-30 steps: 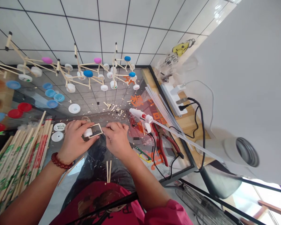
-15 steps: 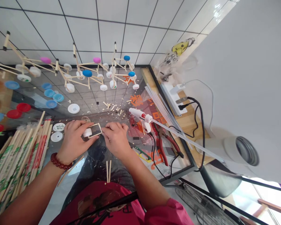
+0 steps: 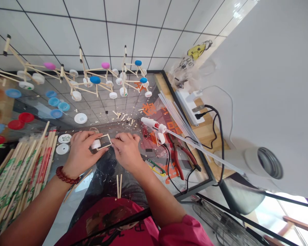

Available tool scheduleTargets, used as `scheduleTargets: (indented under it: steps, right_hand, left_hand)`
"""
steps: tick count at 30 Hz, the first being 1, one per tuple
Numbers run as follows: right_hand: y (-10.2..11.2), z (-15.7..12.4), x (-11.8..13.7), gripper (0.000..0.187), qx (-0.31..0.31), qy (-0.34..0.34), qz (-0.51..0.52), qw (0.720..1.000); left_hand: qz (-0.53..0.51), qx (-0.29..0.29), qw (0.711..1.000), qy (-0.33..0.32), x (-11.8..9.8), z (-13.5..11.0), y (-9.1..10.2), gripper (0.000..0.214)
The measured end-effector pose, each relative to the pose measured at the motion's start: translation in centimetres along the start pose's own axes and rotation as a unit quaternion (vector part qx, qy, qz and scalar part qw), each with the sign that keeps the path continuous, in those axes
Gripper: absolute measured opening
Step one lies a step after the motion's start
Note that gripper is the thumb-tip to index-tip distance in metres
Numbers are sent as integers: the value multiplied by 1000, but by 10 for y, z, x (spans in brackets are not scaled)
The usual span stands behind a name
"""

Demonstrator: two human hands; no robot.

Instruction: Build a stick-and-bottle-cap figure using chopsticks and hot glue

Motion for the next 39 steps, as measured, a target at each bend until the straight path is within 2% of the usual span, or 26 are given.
scheduleTargets:
  steps: [5,10,15,18,21,23,24,26,29,31,33,37,39]
  right_hand:
    - [3,1,-1,25,-2,-6,11,1000]
    - [24,-2,-2,23,-51,17,31,998]
    - [54,-39,-8,22,-82,33,91,992]
    - [66,-67,-35,21,-99,-41,100,989]
    - [76,-79,-77,33,-211,-178,75,958]
    - [81,-72,-98,52,-277,-211,60,935]
    - [81,-65,-105,60,-281,-213,71,933]
    - [77,-48,-112,67,-249,-217,128,935]
    - [69,-25,-109,64,-186,-247,173,935]
    - [65,-14,-104,54,-175,-252,166,937]
    - [64,-7,-99,48,-175,-233,168,942]
    - [70,0,-88,55,-199,-178,192,944]
    - [73,0,-77,54,-189,-144,215,947]
  left_hand:
    - [6,3,1000,-3,1,0,0,39]
    - [0,6,1000,3,2,1,0,40]
    - [-10,6,1000,-1,2,2,2,38]
    - [-12,1,1000,1,0,2,4,36]
    - [-16,-7,1000,-6,-2,2,6,32]
    - [-18,-14,1000,-15,-3,2,8,31]
    - [-19,-16,999,-21,-3,1,8,30]
    - [-18,-24,999,-25,-3,1,8,30]
    - [-19,-29,999,-21,-3,1,8,30]
    - [-23,-25,999,-17,-3,0,7,30]
    - [-30,-24,999,-12,-2,0,6,31]
    - [-40,-34,999,-6,-2,-1,5,29]
    - [-44,-33,998,-4,-2,-2,4,30]
Point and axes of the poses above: each hand's wrist, its own z-axis towards the middle knuckle, its own y-axis out of the back of the hand, x = y × z, the point moved 2 cm from there along z, towards the middle knuckle, and after that the axes turned 3 degrees about -y, right-handed, at the moved point
